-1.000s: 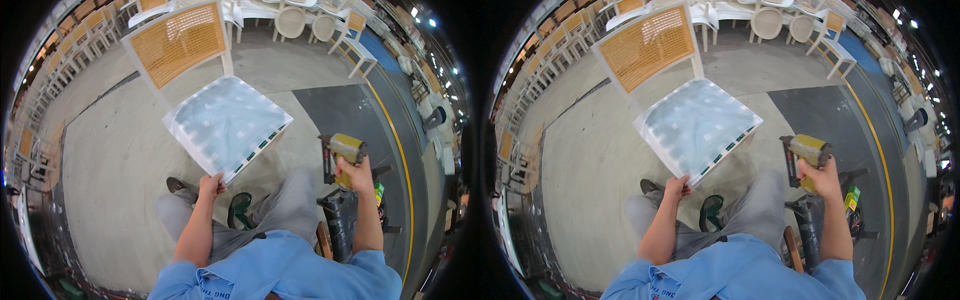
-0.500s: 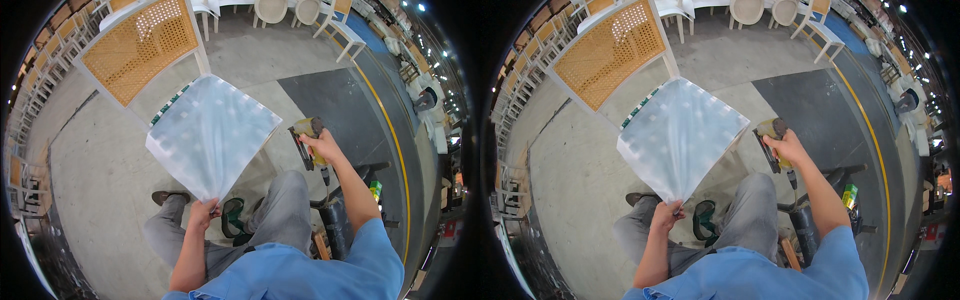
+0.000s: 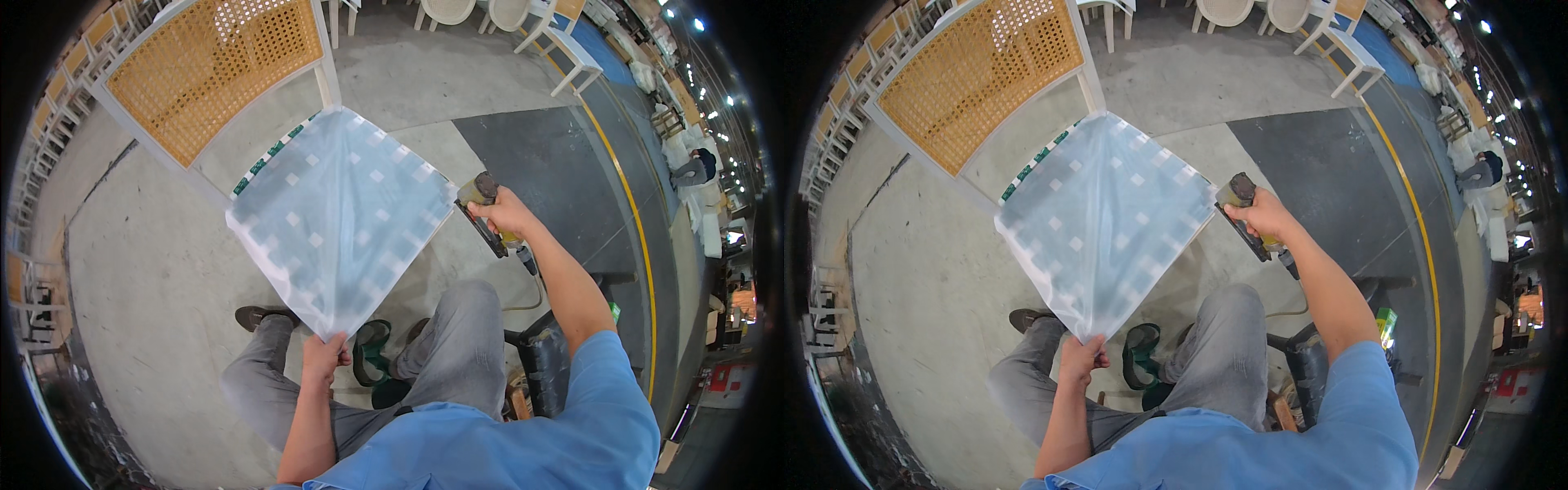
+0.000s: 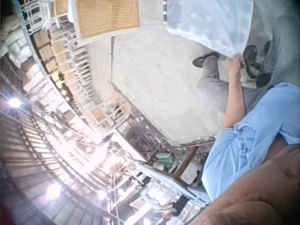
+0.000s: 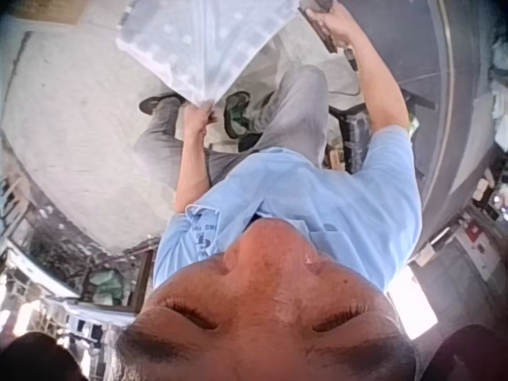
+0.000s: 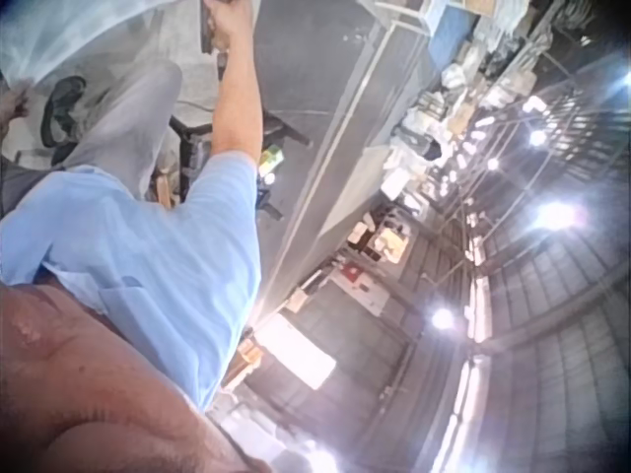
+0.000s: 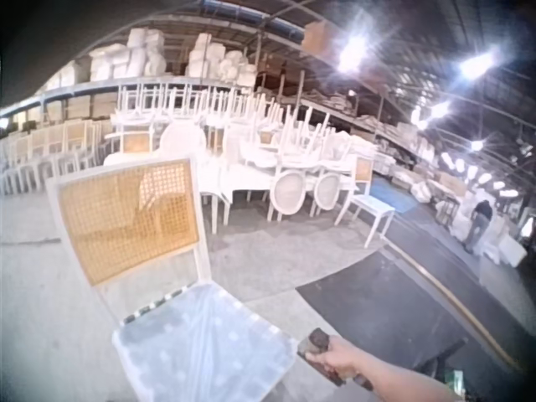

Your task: The person weaves green plastic strips into a white chair seat frame, then staples the edges using a handheld stapler. They place a translucent sheet over the seat and staple it in place, then move the finished chair aside.

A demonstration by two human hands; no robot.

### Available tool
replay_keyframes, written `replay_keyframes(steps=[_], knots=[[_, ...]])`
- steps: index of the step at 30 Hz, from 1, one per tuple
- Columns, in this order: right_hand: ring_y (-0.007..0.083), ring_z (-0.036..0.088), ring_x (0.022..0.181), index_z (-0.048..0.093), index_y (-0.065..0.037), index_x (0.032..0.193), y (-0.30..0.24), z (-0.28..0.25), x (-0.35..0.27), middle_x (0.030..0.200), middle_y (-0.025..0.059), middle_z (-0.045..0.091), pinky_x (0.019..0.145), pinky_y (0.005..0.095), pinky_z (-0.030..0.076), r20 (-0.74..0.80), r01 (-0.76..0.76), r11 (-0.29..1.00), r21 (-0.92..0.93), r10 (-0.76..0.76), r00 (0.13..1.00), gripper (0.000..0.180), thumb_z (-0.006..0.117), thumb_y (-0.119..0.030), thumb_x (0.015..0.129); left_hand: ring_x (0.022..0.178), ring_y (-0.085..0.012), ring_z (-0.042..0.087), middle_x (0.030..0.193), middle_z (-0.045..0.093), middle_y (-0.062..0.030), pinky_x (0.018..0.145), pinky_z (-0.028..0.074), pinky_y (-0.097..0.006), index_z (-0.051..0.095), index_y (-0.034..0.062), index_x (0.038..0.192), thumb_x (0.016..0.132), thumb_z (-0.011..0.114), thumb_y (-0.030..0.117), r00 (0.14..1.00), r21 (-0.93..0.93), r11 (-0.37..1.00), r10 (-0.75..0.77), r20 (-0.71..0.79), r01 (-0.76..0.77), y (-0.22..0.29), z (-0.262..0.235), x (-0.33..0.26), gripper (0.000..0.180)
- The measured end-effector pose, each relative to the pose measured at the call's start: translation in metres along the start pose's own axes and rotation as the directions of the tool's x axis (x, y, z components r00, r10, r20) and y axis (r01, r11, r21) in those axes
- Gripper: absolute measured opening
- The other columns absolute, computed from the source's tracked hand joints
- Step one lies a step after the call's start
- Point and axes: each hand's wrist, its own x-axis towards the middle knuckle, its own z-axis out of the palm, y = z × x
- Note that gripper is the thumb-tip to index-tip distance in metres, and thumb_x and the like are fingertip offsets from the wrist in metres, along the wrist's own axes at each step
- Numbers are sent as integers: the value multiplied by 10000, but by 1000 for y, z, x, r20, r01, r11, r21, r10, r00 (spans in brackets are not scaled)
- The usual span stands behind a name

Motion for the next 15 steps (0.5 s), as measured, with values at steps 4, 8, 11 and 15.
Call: replay_keyframes(steps=[4, 8, 11, 15], knots=[[108, 508, 505, 690, -18, 992, -4, 8, 6, 820, 35, 697, 481, 293, 421, 19, -1, 1000, -31, 2, 1000, 236, 771, -234, 948, 544, -197, 630, 757, 622, -72, 514, 580, -363, 619, -24, 1061, 950, 721, 141, 1000, 1, 1000, -5, 12, 5, -3, -5, 1, 223], [114, 526, 512, 683, -28, 971, -4, 6, 3, 768, 27, 666, 470, 303, 423, 31, -14, 999, -45, 15, 999, 253, 793, -250, 923, 549, -196, 633, 760, 622, -71, 517, 578, -359, 611, -20, 1071, 947, 717, 138, 1000, -3, 1000, 0, 30, 0, -4, -4, 3, 227], [114, 532, 517, 683, -37, 977, -6, 12, -5, 752, 22, 659, 473, 307, 430, 37, -4, 1000, -11, 4, 999, 254, 793, -259, 922, 555, -194, 634, 761, 620, -69, 518, 575, -360, 607, -18, 1077, 942, 720, 141, 999, -10, 1000, -3, 36, 3, -6, -6, 4, 237], [113, 526, 516, 691, -43, 989, -10, 30, -21, 761, 23, 668, 485, 302, 440, 60, -17, 998, 68, 13, 998, 256, 787, -272, 930, 555, -192, 638, 759, 619, -67, 512, 570, -358, 606, -18, 1069, 937, 725, 146, 999, -29, 999, 23, 32, -22, -7, -8, 2, 241]])
